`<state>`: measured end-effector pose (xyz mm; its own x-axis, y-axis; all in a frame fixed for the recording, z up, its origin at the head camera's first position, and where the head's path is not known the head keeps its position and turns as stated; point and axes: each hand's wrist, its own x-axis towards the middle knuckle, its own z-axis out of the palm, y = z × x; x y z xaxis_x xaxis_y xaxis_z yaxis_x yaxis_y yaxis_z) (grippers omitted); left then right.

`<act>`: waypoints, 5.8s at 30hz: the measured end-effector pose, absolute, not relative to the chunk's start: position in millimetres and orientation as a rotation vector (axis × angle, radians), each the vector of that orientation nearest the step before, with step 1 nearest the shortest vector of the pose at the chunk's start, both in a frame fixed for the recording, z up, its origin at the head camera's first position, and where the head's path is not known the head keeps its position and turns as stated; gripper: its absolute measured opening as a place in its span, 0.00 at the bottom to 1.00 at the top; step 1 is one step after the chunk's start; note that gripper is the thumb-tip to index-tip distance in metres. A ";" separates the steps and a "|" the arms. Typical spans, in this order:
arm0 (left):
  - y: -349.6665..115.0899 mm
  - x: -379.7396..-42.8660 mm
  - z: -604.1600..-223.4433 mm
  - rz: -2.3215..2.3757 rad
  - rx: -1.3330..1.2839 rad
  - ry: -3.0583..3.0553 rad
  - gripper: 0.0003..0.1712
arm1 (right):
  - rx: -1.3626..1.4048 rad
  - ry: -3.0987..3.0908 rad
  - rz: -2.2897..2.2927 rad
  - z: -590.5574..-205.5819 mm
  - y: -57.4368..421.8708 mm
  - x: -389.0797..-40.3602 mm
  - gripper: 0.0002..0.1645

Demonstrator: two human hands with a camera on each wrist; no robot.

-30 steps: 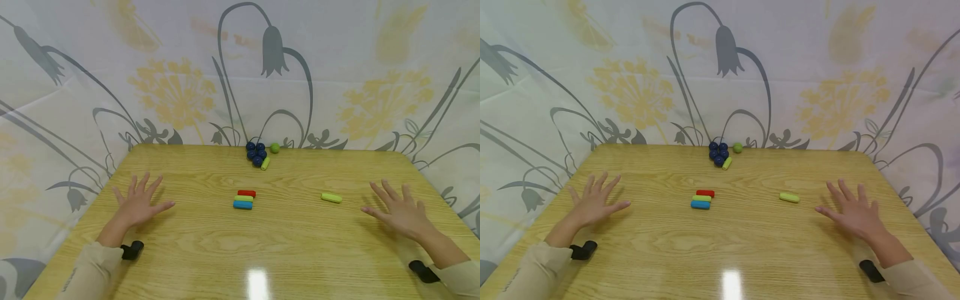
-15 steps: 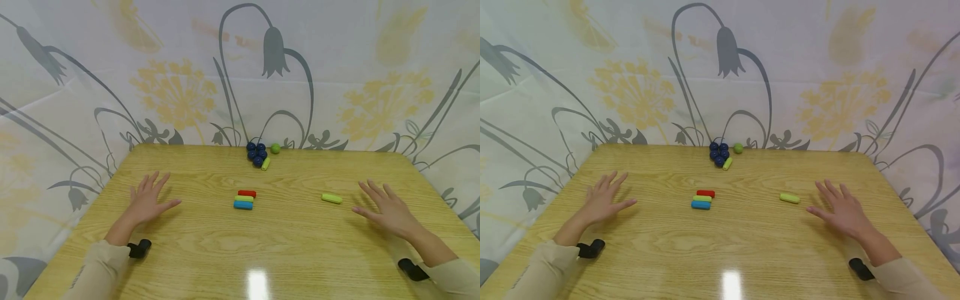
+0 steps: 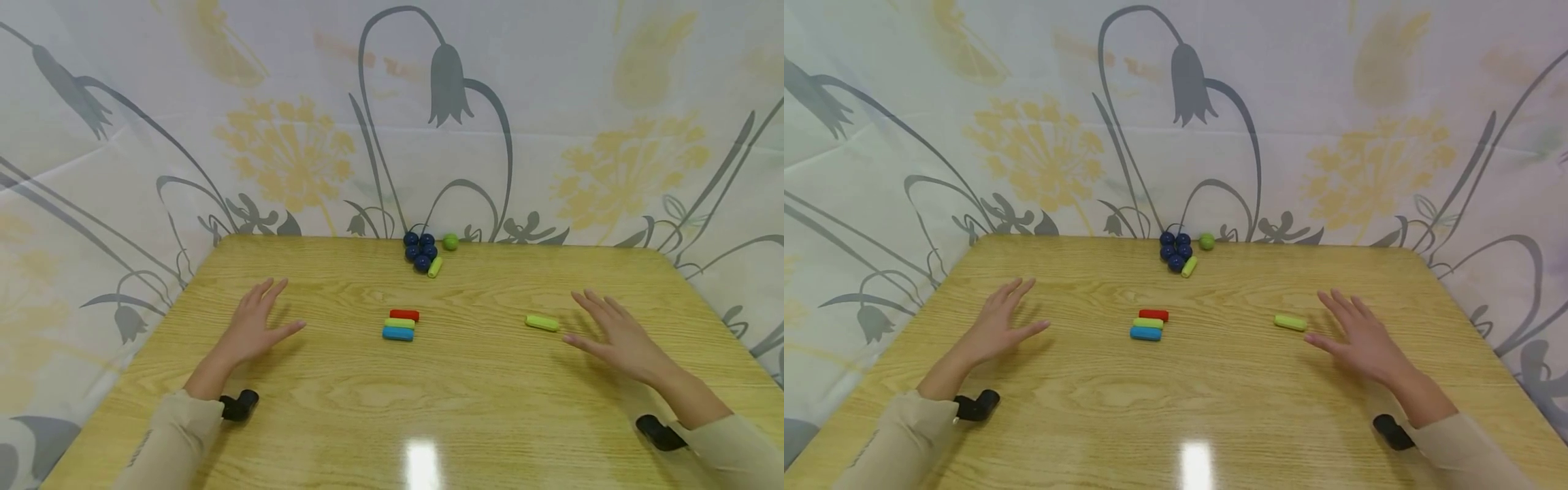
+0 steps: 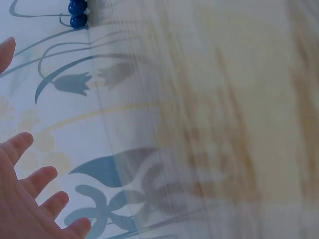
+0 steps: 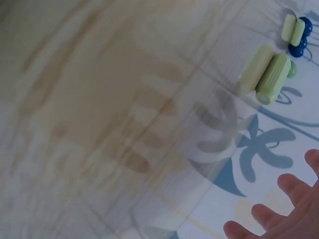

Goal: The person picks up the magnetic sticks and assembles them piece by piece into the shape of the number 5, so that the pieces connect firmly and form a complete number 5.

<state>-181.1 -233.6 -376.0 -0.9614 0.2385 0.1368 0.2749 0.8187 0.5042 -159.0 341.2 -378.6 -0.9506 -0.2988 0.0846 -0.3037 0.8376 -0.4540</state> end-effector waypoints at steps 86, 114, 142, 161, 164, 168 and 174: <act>-129.2 -221.7 -379.8 -1.311 -0.678 -2.765 0.22 | 0.695 -2.906 0.973 -375.9 269.4 -215.0 0.44; -96.2 -236.5 -383.2 -1.319 -0.853 -2.880 0.18 | 0.803 -2.881 0.988 -379.5 244.6 -240.4 0.38; -78.1 -250.5 -389.1 -1.174 -0.919 -3.056 0.11 | 0.859 -2.887 0.935 -382.1 223.8 -262.1 0.37; -79.3 -251.2 -386.5 -1.133 -0.917 -3.035 0.12 | 0.919 -2.833 0.946 -385.2 209.8 -279.6 0.34; -79.1 -249.3 -384.6 -1.152 -0.905 -3.025 0.12 | 0.917 -2.828 0.959 -386.3 207.1 -282.4 0.33; -78.0 -243.1 -381.7 -1.175 -0.923 -3.024 0.11 | 0.924 -2.825 0.962 -388.4 202.1 -287.2 0.31; -74.1 -232.2 -379.1 -1.185 -1.024 -2.965 0.12 | 0.920 -2.795 0.960 -387.8 195.9 -295.9 0.28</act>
